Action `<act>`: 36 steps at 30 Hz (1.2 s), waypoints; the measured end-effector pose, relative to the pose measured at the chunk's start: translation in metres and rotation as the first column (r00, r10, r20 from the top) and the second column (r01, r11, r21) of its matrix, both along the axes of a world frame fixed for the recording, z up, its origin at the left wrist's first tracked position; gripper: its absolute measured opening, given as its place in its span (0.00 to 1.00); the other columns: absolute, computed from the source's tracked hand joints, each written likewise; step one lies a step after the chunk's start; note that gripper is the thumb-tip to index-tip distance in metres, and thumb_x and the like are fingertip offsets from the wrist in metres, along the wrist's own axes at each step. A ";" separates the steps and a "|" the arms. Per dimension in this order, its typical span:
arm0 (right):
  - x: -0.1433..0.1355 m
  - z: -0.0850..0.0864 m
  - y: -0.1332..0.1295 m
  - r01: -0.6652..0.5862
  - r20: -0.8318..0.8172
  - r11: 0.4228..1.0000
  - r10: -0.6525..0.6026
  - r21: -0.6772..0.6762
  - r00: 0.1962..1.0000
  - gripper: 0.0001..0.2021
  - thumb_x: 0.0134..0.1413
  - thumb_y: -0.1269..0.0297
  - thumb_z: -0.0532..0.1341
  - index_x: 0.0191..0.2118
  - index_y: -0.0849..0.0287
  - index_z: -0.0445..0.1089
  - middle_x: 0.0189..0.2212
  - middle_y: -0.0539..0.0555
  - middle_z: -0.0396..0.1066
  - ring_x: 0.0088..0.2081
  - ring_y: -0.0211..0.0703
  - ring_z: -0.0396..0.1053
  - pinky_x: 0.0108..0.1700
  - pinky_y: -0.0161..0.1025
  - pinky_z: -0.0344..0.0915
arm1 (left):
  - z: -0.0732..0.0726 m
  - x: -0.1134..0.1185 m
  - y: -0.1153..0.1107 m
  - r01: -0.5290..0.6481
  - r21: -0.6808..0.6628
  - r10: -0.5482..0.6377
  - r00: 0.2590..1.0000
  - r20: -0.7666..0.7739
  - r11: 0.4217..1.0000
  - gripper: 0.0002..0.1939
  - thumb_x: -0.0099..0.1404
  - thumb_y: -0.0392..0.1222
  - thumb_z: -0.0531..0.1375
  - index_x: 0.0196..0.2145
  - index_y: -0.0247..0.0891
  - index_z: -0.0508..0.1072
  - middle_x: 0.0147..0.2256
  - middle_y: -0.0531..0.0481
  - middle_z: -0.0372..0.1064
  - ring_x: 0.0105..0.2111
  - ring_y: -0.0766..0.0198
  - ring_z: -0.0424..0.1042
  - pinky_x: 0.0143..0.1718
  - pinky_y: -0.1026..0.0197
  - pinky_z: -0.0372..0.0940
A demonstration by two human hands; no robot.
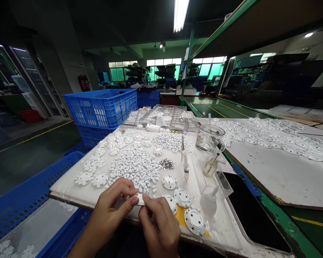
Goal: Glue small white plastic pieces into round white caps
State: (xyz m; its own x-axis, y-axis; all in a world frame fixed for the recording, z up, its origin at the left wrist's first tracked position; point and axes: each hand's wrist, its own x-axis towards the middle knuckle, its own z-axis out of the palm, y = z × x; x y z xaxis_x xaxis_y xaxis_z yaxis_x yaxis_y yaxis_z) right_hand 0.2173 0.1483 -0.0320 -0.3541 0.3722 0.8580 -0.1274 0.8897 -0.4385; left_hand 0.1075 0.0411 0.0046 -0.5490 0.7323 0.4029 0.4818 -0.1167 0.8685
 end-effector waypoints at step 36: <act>0.044 0.053 -0.006 0.268 0.049 0.849 -0.277 -0.456 0.960 0.18 0.55 0.48 0.66 0.47 0.53 0.73 0.34 0.50 0.76 0.35 0.45 0.75 0.40 0.38 0.71 | 0.004 -0.018 0.017 0.051 0.184 -0.172 0.652 0.738 0.982 0.22 0.52 0.41 0.73 0.40 0.33 0.70 0.26 0.50 0.77 0.24 0.61 0.77 0.29 0.59 0.77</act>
State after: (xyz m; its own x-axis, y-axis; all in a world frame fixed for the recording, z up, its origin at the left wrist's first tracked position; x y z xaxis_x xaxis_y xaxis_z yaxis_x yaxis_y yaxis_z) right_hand 0.2609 0.1423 0.0209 -0.1678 0.8003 0.5756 0.0792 0.5929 -0.8013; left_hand 0.0898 0.0576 0.0090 -0.6258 0.7799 -0.0091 -0.3485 -0.2692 0.8978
